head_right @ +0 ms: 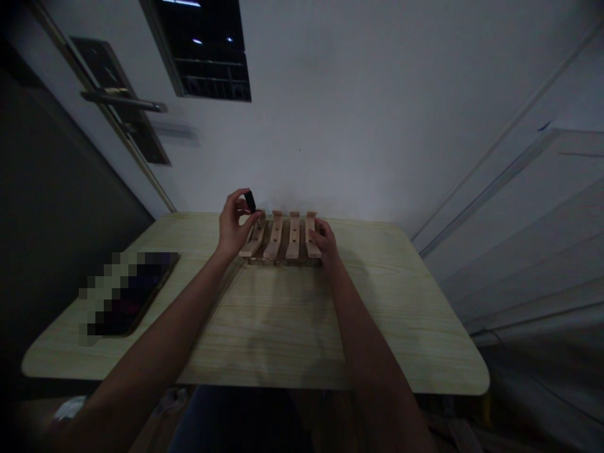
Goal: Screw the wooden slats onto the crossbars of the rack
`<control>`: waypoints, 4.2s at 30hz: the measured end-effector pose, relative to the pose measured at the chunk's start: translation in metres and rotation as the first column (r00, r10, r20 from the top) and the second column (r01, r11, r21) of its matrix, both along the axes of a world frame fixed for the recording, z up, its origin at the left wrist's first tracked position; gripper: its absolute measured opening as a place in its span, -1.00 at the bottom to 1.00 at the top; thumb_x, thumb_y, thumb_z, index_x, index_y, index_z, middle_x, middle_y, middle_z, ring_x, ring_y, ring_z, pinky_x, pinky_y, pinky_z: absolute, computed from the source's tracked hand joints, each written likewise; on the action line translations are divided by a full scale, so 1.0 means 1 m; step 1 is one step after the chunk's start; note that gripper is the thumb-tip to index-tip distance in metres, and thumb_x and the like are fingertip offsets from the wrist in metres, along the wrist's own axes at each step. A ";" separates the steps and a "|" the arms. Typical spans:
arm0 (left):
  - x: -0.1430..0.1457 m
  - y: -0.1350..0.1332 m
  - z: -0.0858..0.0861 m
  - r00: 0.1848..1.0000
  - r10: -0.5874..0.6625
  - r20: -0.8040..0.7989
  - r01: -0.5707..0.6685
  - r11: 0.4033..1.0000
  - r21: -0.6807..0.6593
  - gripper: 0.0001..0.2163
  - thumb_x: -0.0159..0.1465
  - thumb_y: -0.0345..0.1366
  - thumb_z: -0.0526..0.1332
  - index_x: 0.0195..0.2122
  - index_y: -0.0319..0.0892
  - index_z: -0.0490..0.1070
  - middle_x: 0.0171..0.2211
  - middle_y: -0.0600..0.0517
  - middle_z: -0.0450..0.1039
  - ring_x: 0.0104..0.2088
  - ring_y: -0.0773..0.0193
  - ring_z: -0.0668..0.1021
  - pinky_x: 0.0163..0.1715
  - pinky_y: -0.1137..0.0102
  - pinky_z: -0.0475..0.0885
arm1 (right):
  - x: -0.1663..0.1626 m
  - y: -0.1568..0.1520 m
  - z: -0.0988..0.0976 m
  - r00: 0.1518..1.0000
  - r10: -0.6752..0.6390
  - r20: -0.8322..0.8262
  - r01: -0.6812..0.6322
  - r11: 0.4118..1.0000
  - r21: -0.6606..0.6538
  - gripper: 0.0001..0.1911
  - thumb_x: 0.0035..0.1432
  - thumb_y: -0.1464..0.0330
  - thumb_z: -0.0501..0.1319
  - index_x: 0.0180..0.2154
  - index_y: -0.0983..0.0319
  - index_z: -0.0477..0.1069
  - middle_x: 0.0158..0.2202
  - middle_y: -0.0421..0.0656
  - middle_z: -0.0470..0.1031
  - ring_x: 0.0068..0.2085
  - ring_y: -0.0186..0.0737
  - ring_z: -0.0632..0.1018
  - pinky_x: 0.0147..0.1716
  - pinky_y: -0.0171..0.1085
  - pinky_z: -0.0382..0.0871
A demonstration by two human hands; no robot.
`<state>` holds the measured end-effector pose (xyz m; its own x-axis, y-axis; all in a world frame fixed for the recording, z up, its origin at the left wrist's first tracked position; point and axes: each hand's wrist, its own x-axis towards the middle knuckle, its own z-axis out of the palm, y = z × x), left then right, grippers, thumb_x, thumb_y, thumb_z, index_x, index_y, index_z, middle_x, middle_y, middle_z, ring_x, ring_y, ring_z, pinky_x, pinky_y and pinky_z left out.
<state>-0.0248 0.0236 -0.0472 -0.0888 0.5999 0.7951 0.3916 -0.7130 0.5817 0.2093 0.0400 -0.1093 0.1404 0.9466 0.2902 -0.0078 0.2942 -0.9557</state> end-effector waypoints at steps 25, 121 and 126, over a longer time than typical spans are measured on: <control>-0.001 -0.005 0.006 1.000 -0.004 -0.014 0.004 1.000 -0.012 -0.56 0.10 -0.30 0.30 0.03 -0.05 0.29 -0.26 0.05 0.38 -0.38 0.39 0.42 -0.34 0.46 0.42 | 0.004 0.005 0.001 0.999 0.009 0.048 -0.009 1.000 -0.012 -0.51 -0.33 0.04 0.30 -0.32 0.13 0.33 -0.22 -0.10 0.48 -0.08 -0.01 0.44 -0.07 0.03 0.32; -0.001 -0.007 0.007 0.993 -0.106 -0.046 0.104 0.994 -0.041 -0.51 0.11 -0.38 0.25 0.09 -0.04 0.23 -0.15 0.02 0.40 -0.33 0.40 0.47 -0.26 0.43 0.45 | 0.001 0.000 0.005 1.000 0.019 0.005 -0.019 1.000 -0.014 -0.55 -0.30 0.09 0.31 -0.33 0.13 0.33 -0.25 -0.13 0.48 -0.16 -0.08 0.45 -0.12 -0.04 0.35; -0.003 -0.003 0.006 1.000 -0.011 -0.004 0.011 1.000 0.001 -0.54 0.05 -0.39 0.31 0.00 -0.04 0.32 -0.17 0.03 0.36 -0.29 0.36 0.45 -0.32 0.45 0.45 | 0.002 -0.003 0.005 0.995 0.057 0.080 -0.060 0.997 0.039 -0.61 -0.16 0.09 0.27 -0.28 0.13 0.36 -0.23 -0.13 0.49 -0.11 -0.08 0.46 -0.14 -0.05 0.37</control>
